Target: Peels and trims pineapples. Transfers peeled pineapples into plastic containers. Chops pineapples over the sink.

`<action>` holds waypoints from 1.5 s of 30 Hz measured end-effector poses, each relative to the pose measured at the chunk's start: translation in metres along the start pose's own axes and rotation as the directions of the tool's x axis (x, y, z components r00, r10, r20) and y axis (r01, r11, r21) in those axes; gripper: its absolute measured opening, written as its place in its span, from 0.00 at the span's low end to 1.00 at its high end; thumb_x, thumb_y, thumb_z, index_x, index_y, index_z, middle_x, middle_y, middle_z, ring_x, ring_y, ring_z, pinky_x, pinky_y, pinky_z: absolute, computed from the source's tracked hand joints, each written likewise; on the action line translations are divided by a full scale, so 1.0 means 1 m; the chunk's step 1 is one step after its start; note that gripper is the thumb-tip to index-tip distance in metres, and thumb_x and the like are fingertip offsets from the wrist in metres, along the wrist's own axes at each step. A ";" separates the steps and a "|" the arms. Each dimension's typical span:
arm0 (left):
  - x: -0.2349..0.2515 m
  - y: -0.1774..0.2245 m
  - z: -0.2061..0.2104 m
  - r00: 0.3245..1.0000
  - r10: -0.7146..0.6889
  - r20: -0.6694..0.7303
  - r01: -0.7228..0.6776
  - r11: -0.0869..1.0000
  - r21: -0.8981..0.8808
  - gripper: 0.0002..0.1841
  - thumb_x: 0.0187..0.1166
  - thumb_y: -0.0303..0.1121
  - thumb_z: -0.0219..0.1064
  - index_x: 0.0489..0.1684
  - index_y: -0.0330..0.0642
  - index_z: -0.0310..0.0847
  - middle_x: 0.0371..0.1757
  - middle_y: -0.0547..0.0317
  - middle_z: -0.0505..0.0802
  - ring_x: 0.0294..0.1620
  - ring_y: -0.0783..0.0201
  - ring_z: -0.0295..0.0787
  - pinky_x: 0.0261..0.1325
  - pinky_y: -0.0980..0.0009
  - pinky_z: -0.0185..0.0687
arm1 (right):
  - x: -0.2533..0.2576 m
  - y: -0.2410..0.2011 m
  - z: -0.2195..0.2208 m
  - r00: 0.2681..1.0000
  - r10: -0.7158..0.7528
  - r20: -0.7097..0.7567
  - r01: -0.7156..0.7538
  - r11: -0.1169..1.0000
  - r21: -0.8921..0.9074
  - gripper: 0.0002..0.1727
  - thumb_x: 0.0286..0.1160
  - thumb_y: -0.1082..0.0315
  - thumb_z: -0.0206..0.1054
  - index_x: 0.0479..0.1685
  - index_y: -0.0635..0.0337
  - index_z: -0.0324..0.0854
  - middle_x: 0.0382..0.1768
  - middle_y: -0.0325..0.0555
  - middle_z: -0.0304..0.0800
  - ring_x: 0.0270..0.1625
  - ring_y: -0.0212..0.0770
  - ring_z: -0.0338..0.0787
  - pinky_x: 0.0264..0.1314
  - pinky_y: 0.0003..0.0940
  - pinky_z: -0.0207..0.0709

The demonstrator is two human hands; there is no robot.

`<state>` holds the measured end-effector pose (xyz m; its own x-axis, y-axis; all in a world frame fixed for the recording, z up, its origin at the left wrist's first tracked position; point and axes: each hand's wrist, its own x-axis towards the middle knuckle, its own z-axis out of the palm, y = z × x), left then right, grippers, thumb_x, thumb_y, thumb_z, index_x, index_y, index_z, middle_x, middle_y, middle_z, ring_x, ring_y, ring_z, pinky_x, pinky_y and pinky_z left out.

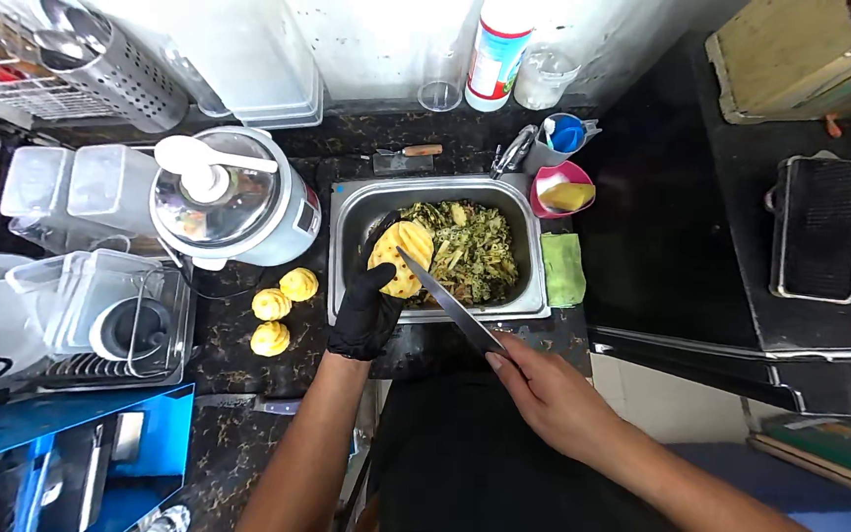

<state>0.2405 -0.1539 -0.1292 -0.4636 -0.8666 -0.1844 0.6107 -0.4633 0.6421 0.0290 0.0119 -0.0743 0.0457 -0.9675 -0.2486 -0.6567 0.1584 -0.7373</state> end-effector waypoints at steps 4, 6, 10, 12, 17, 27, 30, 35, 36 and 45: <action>0.000 0.000 0.001 1.000 0.012 -0.019 -0.012 1.000 -0.008 0.33 0.67 0.37 0.78 0.75 0.52 0.73 0.59 0.53 0.91 0.57 0.60 0.92 0.59 0.59 0.91 | -0.002 0.000 0.001 1.000 -0.003 -0.012 0.003 1.000 -0.010 0.22 0.94 0.50 0.47 0.73 0.46 0.79 0.22 0.34 0.80 0.22 0.35 0.80 0.24 0.38 0.77; 0.001 0.000 0.003 0.999 0.013 -0.050 -0.013 1.000 -0.004 0.32 0.65 0.36 0.79 0.73 0.51 0.75 0.57 0.52 0.92 0.54 0.60 0.93 0.56 0.59 0.92 | -0.002 0.001 0.002 1.000 -0.010 -0.025 0.010 1.000 -0.028 0.22 0.94 0.50 0.47 0.72 0.47 0.79 0.22 0.35 0.80 0.22 0.35 0.80 0.24 0.38 0.78; -0.002 -0.005 0.006 0.999 0.025 -0.036 -0.024 0.999 0.036 0.35 0.65 0.38 0.81 0.77 0.58 0.72 0.60 0.54 0.91 0.55 0.61 0.93 0.57 0.59 0.92 | 0.000 -0.001 0.005 0.999 -0.017 -0.040 0.014 0.997 -0.071 0.22 0.94 0.51 0.47 0.71 0.49 0.79 0.23 0.36 0.82 0.22 0.36 0.82 0.24 0.39 0.79; -0.005 -0.008 0.008 0.999 0.022 -0.029 -0.020 0.999 0.042 0.36 0.66 0.38 0.81 0.79 0.59 0.71 0.62 0.54 0.91 0.56 0.61 0.92 0.59 0.59 0.91 | 0.001 -0.002 0.002 1.000 -0.007 -0.014 0.007 0.998 -0.056 0.22 0.94 0.51 0.47 0.72 0.49 0.79 0.23 0.37 0.82 0.23 0.37 0.82 0.26 0.39 0.79; -0.006 -0.013 0.010 0.996 0.037 -0.080 -0.032 0.997 0.065 0.36 0.68 0.36 0.79 0.80 0.58 0.70 0.62 0.54 0.90 0.56 0.61 0.92 0.58 0.59 0.91 | 0.003 -0.002 0.004 1.000 0.014 0.022 -0.012 0.998 -0.063 0.22 0.94 0.51 0.46 0.71 0.49 0.79 0.21 0.37 0.80 0.22 0.38 0.81 0.24 0.40 0.78; -0.003 -0.010 0.017 0.965 0.179 -0.193 -0.151 0.977 0.151 0.35 0.73 0.26 0.70 0.84 0.54 0.66 0.67 0.52 0.87 0.62 0.59 0.89 0.62 0.57 0.89 | 0.001 0.002 0.011 0.976 -0.119 -0.180 0.065 0.957 -0.282 0.24 0.92 0.57 0.49 0.82 0.43 0.77 0.30 0.39 0.88 0.23 0.39 0.85 0.22 0.39 0.79; -0.003 -0.010 0.023 0.956 0.205 -0.209 -0.172 0.971 0.166 0.36 0.73 0.23 0.68 0.85 0.52 0.65 0.69 0.50 0.86 0.63 0.57 0.88 0.63 0.56 0.89 | 0.003 0.003 0.013 0.977 -0.117 -0.178 0.052 0.941 -0.335 0.25 0.91 0.58 0.50 0.83 0.42 0.76 0.29 0.39 0.87 0.21 0.39 0.84 0.20 0.39 0.78; -0.008 -0.022 0.028 0.950 0.231 -0.210 -0.180 0.955 0.237 0.36 0.74 0.26 0.70 0.86 0.55 0.65 0.69 0.52 0.87 0.62 0.58 0.88 0.63 0.56 0.88 | 0.010 0.005 0.021 0.973 -0.115 -0.199 0.022 0.910 -0.415 0.26 0.88 0.61 0.51 0.83 0.44 0.76 0.29 0.43 0.87 0.20 0.43 0.85 0.18 0.41 0.79; -0.010 -0.026 0.030 0.955 0.225 -0.194 -0.176 0.955 0.238 0.36 0.74 0.26 0.70 0.86 0.55 0.65 0.70 0.52 0.86 0.63 0.58 0.88 0.63 0.56 0.88 | 0.014 0.005 0.022 0.975 -0.110 -0.195 0.021 0.911 -0.411 0.26 0.88 0.62 0.51 0.83 0.44 0.75 0.30 0.43 0.88 0.21 0.43 0.86 0.20 0.41 0.80; -0.010 0.007 0.023 0.993 0.106 -0.048 -0.104 0.994 0.038 0.30 0.79 0.39 0.68 0.82 0.59 0.68 0.69 0.57 0.87 0.65 0.61 0.88 0.65 0.58 0.88 | 0.010 0.005 0.010 0.965 -0.140 -0.222 0.066 0.948 -0.312 0.24 0.91 0.60 0.50 0.82 0.46 0.76 0.35 0.42 0.91 0.24 0.40 0.87 0.23 0.40 0.81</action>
<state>0.2343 -0.1440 -0.1060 -0.3648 -0.9188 -0.1508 0.6307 -0.3630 0.6859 0.0342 0.0050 -0.0870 -0.0307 -0.9995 0.0026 -0.8543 0.0249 -0.5192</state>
